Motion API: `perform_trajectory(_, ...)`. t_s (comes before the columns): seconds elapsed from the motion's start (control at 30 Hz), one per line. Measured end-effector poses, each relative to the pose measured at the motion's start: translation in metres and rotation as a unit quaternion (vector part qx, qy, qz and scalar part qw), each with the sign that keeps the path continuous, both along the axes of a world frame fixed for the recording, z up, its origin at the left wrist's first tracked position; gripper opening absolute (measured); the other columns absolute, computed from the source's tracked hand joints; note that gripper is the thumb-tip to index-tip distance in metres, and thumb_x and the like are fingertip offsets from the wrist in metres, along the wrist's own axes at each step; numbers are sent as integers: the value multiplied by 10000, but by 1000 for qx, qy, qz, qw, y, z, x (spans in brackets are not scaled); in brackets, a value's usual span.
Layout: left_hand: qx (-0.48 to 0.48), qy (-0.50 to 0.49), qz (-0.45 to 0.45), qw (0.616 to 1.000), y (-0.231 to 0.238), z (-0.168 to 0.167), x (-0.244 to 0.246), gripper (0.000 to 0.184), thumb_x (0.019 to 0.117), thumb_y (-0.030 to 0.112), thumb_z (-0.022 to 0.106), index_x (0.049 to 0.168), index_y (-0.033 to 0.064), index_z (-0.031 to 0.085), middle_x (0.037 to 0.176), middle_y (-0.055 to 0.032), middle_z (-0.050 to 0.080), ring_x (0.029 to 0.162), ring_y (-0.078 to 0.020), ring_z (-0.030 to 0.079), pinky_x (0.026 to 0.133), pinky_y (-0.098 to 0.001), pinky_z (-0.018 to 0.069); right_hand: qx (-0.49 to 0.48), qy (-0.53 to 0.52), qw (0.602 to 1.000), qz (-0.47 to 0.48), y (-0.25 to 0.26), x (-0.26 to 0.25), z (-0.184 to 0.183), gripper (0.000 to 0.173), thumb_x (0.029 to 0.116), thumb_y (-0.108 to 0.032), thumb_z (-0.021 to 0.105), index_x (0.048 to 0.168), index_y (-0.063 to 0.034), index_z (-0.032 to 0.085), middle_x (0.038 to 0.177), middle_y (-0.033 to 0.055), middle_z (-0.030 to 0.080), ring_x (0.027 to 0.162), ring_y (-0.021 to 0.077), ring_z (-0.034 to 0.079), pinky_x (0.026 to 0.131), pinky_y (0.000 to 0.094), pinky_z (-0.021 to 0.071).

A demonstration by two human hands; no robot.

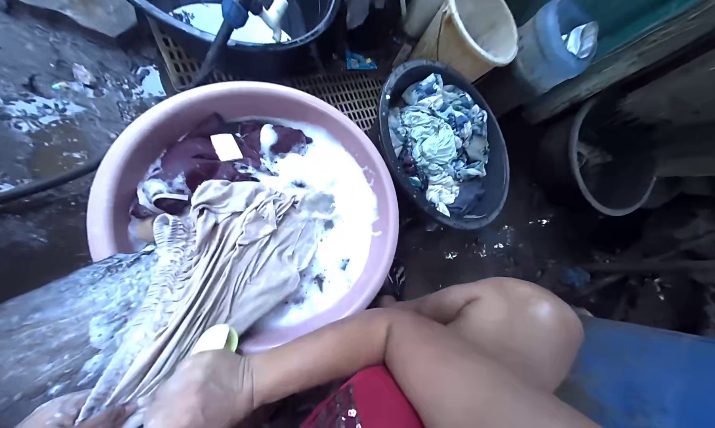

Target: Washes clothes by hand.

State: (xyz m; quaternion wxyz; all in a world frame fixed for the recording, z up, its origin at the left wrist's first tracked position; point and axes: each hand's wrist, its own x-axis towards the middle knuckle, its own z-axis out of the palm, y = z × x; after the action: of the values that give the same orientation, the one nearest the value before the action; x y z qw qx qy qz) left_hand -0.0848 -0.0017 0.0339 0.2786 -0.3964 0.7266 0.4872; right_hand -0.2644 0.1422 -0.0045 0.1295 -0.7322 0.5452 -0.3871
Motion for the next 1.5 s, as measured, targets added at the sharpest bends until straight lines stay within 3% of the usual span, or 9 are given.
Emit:
perform_trajectory(0.13, 16, -27, 25, 999, 1, 4, -3, 212, 960, 126, 679, 994, -83, 701, 870, -203, 708, 812, -281, 690, 807, -549, 538, 14, 67, 981, -179, -35, -125, -64, 118, 885, -128, 719, 896, -43, 799, 886, 99, 780, 839, 235, 755, 761, 433, 617)
perform_trajectory(0.23, 4, -9, 11, 1000, 10, 33, -27, 158, 983, 79, 651, 947, -73, 679, 810, -140, 679, 743, -177, 641, 730, -411, 523, 275, 130, 873, -382, -60, -235, -83, 317, 1023, -344, 550, 1066, -99, 746, 1049, 134, 759, 987, 343, 730, 789, 586, 562)
perform_trajectory(0.43, -2, 25, 9, 1000, 1, -2, -3, 174, 925, 96, 676, 927, -79, 673, 789, -136, 680, 721, -185, 660, 723, -451, 552, -10, 38, 999, -26, -24, -14, -7, 92, 852, -157, 757, 802, -85, 783, 773, 50, 747, 751, 190, 729, 674, 395, 581)
perform_trajectory(0.7, 16, -20, 32, 999, 2, 14, -17, 166, 971, 110, 669, 957, -53, 697, 805, -144, 681, 732, -209, 646, 742, -475, 531, 302, 88, 865, -390, -95, -229, -67, 325, 1051, -341, 510, 1178, -125, 718, 1132, 143, 739, 1041, 371, 707, 806, 644, 551)
perform_trajectory(0.9, -17, 95, -39, 995, -1, -4, 5, 247, 863, 198, 707, 867, -48, 687, 767, -151, 672, 724, -260, 660, 706, -560, 529, -20, 2, 999, -36, -60, 2, -1, 77, 821, -105, 767, 854, -41, 796, 847, 98, 771, 811, 227, 748, 739, 418, 605)
perform_trajectory(1.0, -4, 14, -15, 1000, 3, 4, 1, 246, 946, 186, 724, 924, -58, 719, 815, -207, 692, 777, -329, 674, 772, -596, 520, 85, 91, 980, -154, -93, -106, -42, 185, 945, -141, 683, 1055, -44, 795, 1025, 115, 786, 952, 256, 758, 844, 466, 616)
perform_trajectory(1.17, 10, 33, 46, 998, -5, 0, -11, 378, 983, 367, 669, 1026, -7, 706, 820, -140, 683, 745, -251, 659, 741, -515, 537, 512, 37, 776, -367, -125, -271, -28, 562, 1036, -497, 507, 1091, 31, 693, 1167, 269, 682, 1113, 438, 660, 870, 675, 510)
perform_trajectory(1.33, -183, 210, 151, 948, -15, -7, -13, 477, 1066, 434, 464, 1148, 43, 725, 1006, -186, 720, 959, -328, 692, 885, -646, 504, 503, 91, 827, -235, -140, -219, -39, 572, 994, -497, 526, 1394, -90, 561, 1184, 241, 691, 1111, 440, 666, 866, 689, 516)
perform_trajectory(1.5, -251, 324, 232, 882, -8, 23, -23, 418, 1053, 389, 470, 1111, 65, 728, 1123, -53, 709, 1031, -157, 674, 934, -488, 535, 418, 84, 834, -349, -83, -270, 4, 426, 1026, -440, 475, 1191, -98, 669, 1028, 229, 705, 974, 449, 682, 756, 693, 515)
